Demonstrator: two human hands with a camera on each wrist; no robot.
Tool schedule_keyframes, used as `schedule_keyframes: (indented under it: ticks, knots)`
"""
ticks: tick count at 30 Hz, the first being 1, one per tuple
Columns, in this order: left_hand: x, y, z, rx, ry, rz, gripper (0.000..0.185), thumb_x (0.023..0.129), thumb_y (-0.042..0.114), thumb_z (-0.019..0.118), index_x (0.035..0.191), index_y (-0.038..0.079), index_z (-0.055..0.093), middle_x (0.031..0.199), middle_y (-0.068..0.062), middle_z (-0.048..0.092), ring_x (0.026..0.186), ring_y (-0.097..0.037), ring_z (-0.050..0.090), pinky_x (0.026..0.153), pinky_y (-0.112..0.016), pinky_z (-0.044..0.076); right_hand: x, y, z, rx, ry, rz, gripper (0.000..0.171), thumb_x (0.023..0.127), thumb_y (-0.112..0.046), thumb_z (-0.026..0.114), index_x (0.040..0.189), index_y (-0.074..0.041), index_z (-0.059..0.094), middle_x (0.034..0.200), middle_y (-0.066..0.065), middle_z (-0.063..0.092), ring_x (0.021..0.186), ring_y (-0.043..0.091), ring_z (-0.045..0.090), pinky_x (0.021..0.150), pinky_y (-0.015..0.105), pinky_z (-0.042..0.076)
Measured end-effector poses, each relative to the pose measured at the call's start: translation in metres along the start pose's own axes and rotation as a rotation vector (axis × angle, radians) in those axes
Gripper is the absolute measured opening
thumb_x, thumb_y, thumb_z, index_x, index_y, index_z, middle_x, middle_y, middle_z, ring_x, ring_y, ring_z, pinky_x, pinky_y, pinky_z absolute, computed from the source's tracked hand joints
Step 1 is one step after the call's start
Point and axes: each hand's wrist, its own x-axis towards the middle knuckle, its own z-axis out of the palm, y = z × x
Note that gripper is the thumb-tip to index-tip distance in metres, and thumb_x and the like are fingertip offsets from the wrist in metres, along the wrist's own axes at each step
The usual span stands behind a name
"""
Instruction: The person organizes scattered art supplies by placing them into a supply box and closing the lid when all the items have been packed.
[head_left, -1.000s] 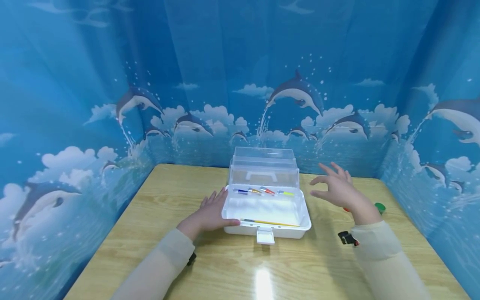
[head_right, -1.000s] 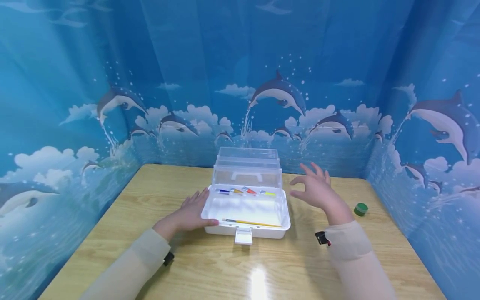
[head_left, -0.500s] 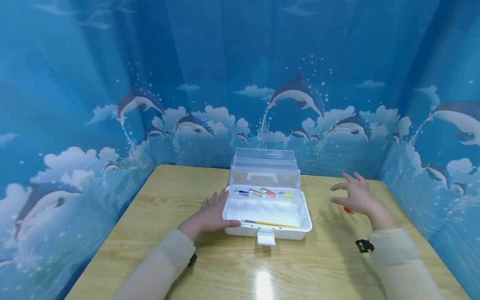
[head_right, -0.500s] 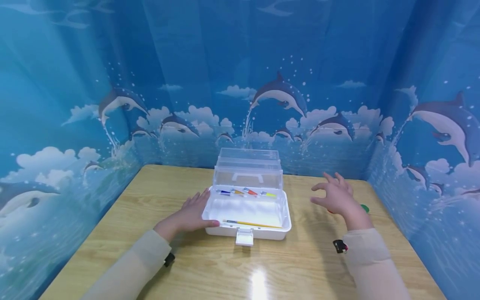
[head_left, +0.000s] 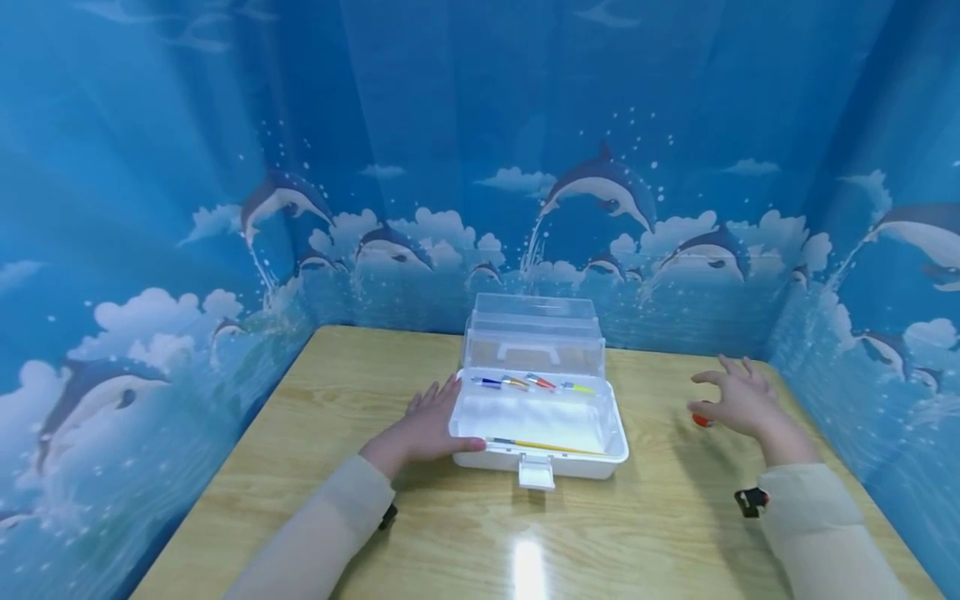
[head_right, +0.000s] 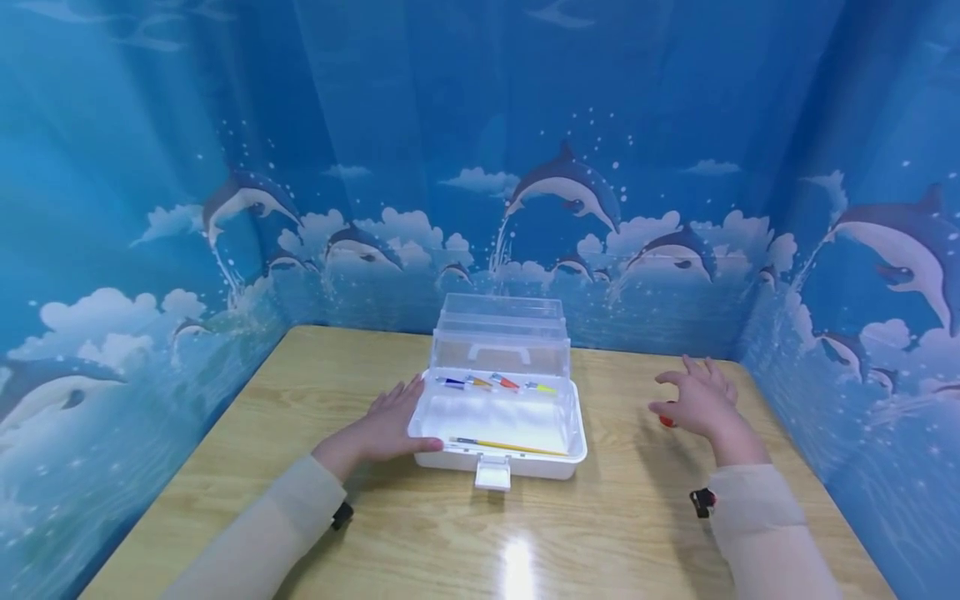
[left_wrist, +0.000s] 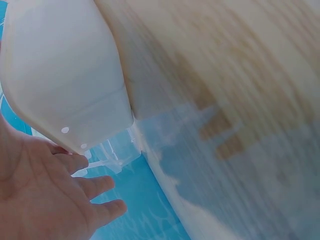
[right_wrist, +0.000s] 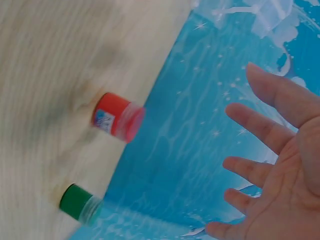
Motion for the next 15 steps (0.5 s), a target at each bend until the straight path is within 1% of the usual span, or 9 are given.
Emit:
schedule_keyframes:
  ticks: [3,6,10,15]
  knots:
    - [0.0,0.0,-0.001,-0.002,0.003,0.008,0.123,0.078,0.08,0.062,0.162,0.012,0.002,0.168,-0.007,0.0,0.152,-0.038,0.001,0.121,-0.056,-0.001,0.001,0.008,0.0,-0.016,-0.004,0.014,0.078,0.088,-0.052,0.071,0.141,0.001,0.05,0.154,0.043,0.01,0.136,0.068,-0.003,0.096,0.085,0.007]
    - [0.0,0.0,-0.001,-0.005,-0.001,0.013,0.122,0.078,0.078,0.063,0.162,0.012,0.003,0.168,-0.007,-0.001,0.152,-0.038,0.001,0.121,-0.056,-0.001,0.003,0.016,0.002,-0.028,-0.012,0.043,0.083,0.088,-0.055,0.07,0.143,0.002,0.046,0.153,0.044,0.009,0.136,0.068,-0.004,0.098,0.084,0.006]
    - [0.001,0.0,-0.001,-0.002,-0.005,0.001,0.122,0.078,0.078,0.062,0.162,0.012,0.002,0.168,-0.005,-0.002,0.153,-0.037,0.0,0.121,-0.055,-0.001,0.006,0.028,0.006,-0.042,-0.019,0.075,0.089,0.085,-0.061,0.069,0.144,0.001,0.045,0.153,0.044,0.009,0.136,0.068,-0.007,0.098,0.084,0.004]
    - [0.002,-0.002,0.0,-0.01,-0.004,-0.007,0.123,0.077,0.079,0.063,0.162,0.013,0.002,0.167,-0.004,-0.002,0.153,-0.036,0.0,0.121,-0.054,-0.002,0.01,0.043,0.013,-0.038,-0.039,0.078,0.083,0.086,-0.052,0.073,0.142,0.003,0.046,0.151,0.045,0.01,0.134,0.07,-0.006,0.094,0.087,0.003]
